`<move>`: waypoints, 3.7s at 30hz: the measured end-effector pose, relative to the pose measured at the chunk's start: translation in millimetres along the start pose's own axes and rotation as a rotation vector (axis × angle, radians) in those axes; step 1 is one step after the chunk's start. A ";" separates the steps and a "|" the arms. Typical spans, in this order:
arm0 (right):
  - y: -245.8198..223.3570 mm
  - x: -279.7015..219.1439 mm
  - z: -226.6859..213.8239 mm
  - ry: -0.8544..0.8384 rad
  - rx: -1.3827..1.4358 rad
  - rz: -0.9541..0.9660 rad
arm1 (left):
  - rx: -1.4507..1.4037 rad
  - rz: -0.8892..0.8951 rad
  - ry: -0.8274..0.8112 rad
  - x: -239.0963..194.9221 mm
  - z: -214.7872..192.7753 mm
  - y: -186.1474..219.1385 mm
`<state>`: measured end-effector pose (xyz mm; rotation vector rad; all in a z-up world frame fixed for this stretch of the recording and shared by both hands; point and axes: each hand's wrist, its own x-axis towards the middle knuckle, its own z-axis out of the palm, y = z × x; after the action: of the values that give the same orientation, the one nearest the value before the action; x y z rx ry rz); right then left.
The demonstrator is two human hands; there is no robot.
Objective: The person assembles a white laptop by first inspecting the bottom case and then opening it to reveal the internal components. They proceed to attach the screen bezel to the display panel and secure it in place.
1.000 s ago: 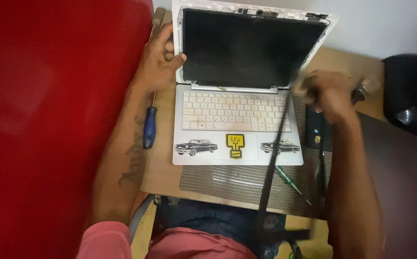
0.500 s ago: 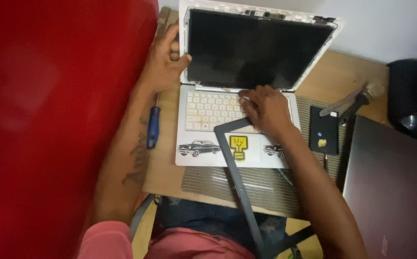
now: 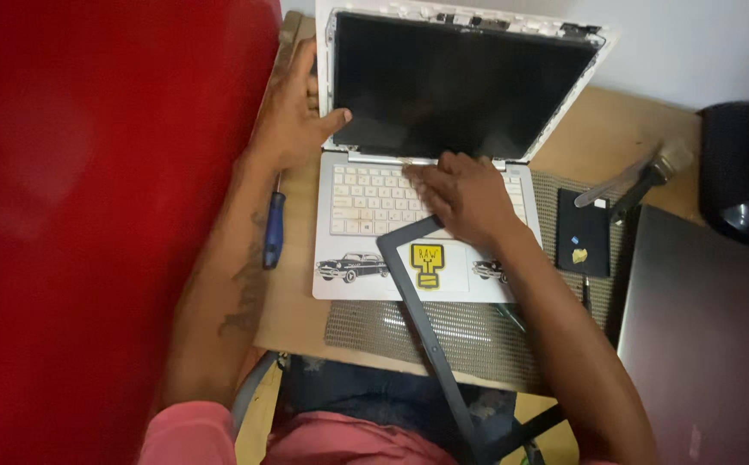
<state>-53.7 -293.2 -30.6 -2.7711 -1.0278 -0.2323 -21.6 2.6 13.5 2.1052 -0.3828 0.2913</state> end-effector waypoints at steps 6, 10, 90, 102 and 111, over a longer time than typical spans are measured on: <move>-11.6 1.2 -3.0 -0.002 -0.076 0.080 | -0.025 0.018 -0.009 -0.8 -0.2 -3.3; -17.1 2.1 -7.7 -0.013 -0.178 0.107 | -0.253 0.113 -0.024 3.2 2.9 -6.0; 91.0 -4.9 -86.8 0.885 0.464 0.187 | 0.513 0.134 -0.663 -0.1 32.8 31.9; 89.2 -5.6 -87.8 0.858 0.394 0.153 | 0.658 0.158 -0.662 -1.7 41.5 30.2; 80.4 -2.5 -88.5 0.798 0.409 0.146 | 0.604 0.034 -0.772 1.3 40.8 23.5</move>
<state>-10.3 -374.1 46.0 -2.0554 -0.5715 -0.8961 -27.0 -44.1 10.6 2.7579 -0.8602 -0.4736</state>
